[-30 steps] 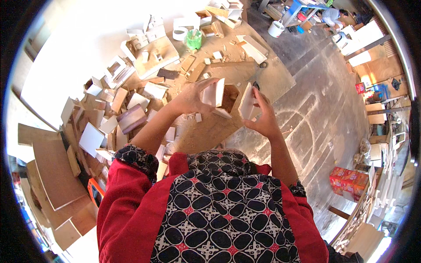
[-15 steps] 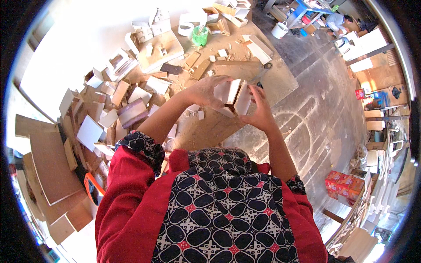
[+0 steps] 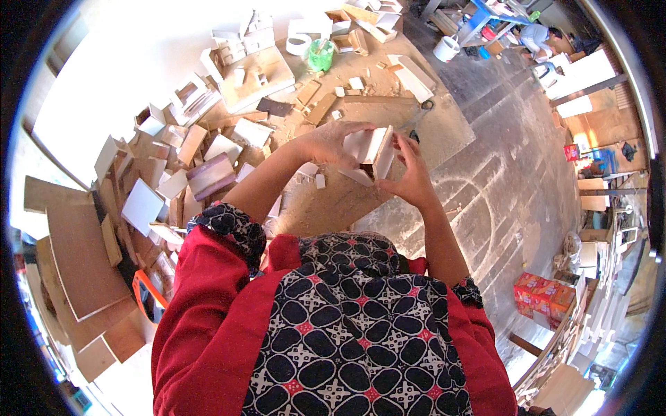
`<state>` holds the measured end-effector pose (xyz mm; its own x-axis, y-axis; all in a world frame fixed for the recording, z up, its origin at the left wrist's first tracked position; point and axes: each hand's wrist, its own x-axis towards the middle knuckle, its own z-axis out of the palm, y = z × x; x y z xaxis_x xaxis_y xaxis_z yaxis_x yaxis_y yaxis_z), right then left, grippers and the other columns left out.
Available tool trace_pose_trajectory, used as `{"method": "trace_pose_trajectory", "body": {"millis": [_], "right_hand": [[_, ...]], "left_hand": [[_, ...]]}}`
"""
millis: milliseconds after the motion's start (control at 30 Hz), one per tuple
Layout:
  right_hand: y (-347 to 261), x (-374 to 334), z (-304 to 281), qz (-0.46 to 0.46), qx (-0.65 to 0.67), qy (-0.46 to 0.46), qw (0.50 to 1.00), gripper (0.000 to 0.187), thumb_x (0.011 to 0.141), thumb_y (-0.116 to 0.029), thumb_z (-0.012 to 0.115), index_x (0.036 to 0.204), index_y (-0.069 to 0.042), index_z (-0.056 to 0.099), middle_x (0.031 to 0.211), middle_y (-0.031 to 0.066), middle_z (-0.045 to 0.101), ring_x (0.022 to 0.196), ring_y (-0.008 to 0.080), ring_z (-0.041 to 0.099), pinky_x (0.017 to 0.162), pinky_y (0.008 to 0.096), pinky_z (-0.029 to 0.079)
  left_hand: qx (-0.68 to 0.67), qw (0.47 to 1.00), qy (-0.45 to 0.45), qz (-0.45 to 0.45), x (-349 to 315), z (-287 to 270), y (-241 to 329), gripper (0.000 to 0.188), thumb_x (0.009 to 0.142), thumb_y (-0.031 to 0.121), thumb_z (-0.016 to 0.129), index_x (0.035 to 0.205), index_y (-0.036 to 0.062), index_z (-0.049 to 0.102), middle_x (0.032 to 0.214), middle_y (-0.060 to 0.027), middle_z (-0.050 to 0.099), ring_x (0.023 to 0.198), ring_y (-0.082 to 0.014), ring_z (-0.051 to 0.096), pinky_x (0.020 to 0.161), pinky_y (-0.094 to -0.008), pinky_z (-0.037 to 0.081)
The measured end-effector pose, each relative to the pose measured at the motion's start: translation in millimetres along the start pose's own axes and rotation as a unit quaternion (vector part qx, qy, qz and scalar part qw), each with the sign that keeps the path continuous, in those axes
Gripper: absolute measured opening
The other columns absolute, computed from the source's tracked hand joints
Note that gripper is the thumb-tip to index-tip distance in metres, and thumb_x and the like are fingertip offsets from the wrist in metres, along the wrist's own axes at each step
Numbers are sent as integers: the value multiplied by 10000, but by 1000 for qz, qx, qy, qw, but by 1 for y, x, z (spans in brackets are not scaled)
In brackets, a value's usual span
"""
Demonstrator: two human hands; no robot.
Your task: The person assembles a small wooden model by picking up pieces, aligning them, and joining them together.
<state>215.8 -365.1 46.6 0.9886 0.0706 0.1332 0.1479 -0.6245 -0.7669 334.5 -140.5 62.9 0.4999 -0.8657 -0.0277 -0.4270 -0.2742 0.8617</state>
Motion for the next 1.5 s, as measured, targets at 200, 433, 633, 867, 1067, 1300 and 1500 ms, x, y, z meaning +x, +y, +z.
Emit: {"method": "trace_pose_trajectory", "body": {"millis": [200,433,633,867,1067,1300,1500], "right_hand": [[6,1,2,-13,-36,5,999,1063,530,-276,887,1388,41,346,1356,232,416,1260,361,430,1051,416,372],[1,0,3,3,8,11,1000,1062,525,-257,885,1396,24,347,1358,222,422,1268,368,420,1066,422,353],[2,-2,4,-2,-25,17,1000,1065,520,-267,884,1402,3,352,1348,217,432,1257,369,429,1063,420,352],[-5,-1,3,-7,-28,12,1000,1068,528,-289,876,1405,8,344,1354,224,431,1264,372,420,1057,432,350],[-6,-3,2,-6,-34,9,999,1072,527,-302,878,1401,15,345,1345,225,442,1266,373,417,1060,435,346],[-5,-2,2,-13,-29,13,999,1064,530,-307,878,1397,17,353,1335,217,453,1249,364,439,1053,425,356],[-5,-1,2,-9,-25,15,1000,1056,524,-296,883,1389,21,366,1326,210,460,1238,352,450,1051,416,363]], "left_hand": [[-27,999,16,28,2,5,-12,923,599,172,789,1427,99,388,1349,-137,511,1178,-244,510,994,-390,404],[-40,999,1,10,2,3,-11,917,605,154,786,1429,109,388,1374,-146,488,1215,-244,487,1022,-404,382],[-17,1000,0,16,2,2,-11,920,603,164,801,1424,110,391,1386,-144,479,1272,-257,448,1066,-410,352],[-2,1000,2,6,-2,2,-4,915,614,166,813,1423,115,387,1406,-133,458,1280,-268,442,1060,-441,361],[-9,1000,-5,8,0,3,-6,926,616,172,814,1430,119,375,1407,-125,453,1260,-256,457,1052,-434,368],[-21,1000,-7,-3,0,3,-4,918,621,142,807,1429,103,373,1403,-126,455,1249,-250,466,1047,-425,370],[-33,999,-14,4,2,4,-13,906,630,141,803,1429,107,377,1415,-129,441,1257,-245,461,1043,-420,376]]}}
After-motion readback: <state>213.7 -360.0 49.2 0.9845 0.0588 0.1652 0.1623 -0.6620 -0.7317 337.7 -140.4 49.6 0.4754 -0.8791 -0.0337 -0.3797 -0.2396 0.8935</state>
